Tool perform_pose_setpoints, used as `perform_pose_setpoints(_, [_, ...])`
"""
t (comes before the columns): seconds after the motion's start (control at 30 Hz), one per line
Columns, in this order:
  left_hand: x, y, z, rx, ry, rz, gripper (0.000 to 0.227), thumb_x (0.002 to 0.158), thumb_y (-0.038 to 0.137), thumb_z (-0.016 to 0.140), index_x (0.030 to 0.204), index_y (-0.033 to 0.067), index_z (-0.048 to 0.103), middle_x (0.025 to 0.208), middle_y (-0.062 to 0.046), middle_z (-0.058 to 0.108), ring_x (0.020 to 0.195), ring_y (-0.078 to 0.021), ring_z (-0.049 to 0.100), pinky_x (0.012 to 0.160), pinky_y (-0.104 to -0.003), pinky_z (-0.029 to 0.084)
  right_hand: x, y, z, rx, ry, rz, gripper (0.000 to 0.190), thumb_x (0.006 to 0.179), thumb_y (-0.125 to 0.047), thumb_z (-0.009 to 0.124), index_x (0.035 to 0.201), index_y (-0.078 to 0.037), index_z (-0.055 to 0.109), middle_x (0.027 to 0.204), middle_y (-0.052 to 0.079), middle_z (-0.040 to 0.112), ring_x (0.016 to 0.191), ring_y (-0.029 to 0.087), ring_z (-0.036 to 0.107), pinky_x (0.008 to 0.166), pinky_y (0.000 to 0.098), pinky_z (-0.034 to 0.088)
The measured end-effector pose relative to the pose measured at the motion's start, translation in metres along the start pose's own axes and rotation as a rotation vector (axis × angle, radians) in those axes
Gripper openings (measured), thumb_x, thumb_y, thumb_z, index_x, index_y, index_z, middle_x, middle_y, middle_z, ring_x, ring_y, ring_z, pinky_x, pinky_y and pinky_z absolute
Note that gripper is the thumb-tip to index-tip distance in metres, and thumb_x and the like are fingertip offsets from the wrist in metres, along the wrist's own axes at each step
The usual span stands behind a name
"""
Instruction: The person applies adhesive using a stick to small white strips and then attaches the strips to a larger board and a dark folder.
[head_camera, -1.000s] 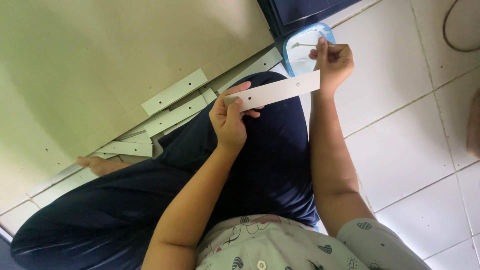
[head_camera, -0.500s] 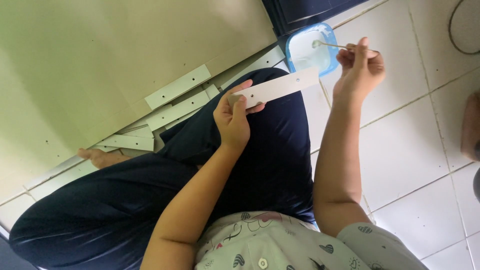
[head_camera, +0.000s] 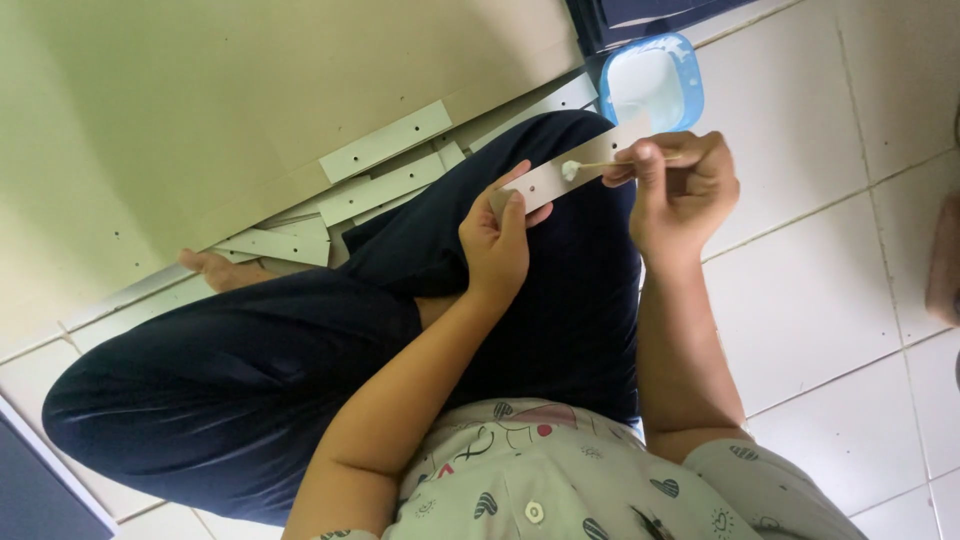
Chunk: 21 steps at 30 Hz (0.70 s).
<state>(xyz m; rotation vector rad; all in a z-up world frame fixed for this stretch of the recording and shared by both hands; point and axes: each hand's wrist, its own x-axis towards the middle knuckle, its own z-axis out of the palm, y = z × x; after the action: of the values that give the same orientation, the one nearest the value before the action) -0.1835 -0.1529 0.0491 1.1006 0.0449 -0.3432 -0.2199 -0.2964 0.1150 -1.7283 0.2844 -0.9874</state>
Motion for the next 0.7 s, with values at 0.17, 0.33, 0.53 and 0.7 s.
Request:
perform_pose_setpoints(0.17, [-0.003, -0.005, -0.004, 0.005, -0.018, -0.007, 0.027, 0.103, 0.0, 0.051, 0.123, -0.0115, 0.064, 0.134, -0.029, 0.064, 0.114, -0.0413, 0.068, 0.082, -0.045, 0.068, 0.0, 0.007, -0.007, -0.133, -0.105, -0.115, 0.027, 0.106, 0.004, 0.07, 0.088, 0.006, 0.05, 0.08, 0.026, 0.071, 0.059, 0.034, 0.072, 0.054, 0.043, 0.061])
perform_pose_setpoints(0.33, [-0.003, -0.004, -0.004, 0.017, -0.034, -0.007, 0.026, 0.103, 0.0, 0.051, 0.124, -0.0105, 0.064, 0.135, -0.027, 0.064, 0.116, -0.0416, 0.067, 0.083, -0.046, 0.067, 0.005, 0.01, -0.018, -0.327, -0.147, -0.264, 0.029, 0.104, 0.02, 0.069, 0.084, 0.007, 0.052, 0.078, 0.026, 0.07, 0.058, 0.034, 0.072, 0.053, 0.0422, 0.061])
perform_pose_setpoints(0.53, [-0.002, -0.005, -0.006, 0.023, -0.057, 0.004, 0.028, 0.104, 0.001, 0.052, 0.126, -0.0107, 0.062, 0.137, -0.029, 0.062, 0.12, -0.0453, 0.063, 0.086, -0.048, 0.066, -0.005, -0.005, 0.009, -0.175, -0.185, -0.149, 0.031, 0.102, 0.01, 0.072, 0.082, 0.006, 0.049, 0.078, 0.024, 0.07, 0.058, 0.032, 0.072, 0.053, 0.0397, 0.06])
perform_pose_setpoints(0.7, [-0.003, -0.005, -0.006, 0.042, -0.075, -0.017, 0.029, 0.104, 0.002, 0.051, 0.128, -0.0089, 0.063, 0.136, -0.027, 0.063, 0.121, -0.0447, 0.063, 0.088, -0.047, 0.066, 0.003, 0.006, -0.013, -0.255, -0.163, -0.191, 0.027, 0.104, 0.023, 0.063, 0.086, 0.011, 0.047, 0.081, 0.029, 0.068, 0.06, 0.037, 0.072, 0.054, 0.0438, 0.061])
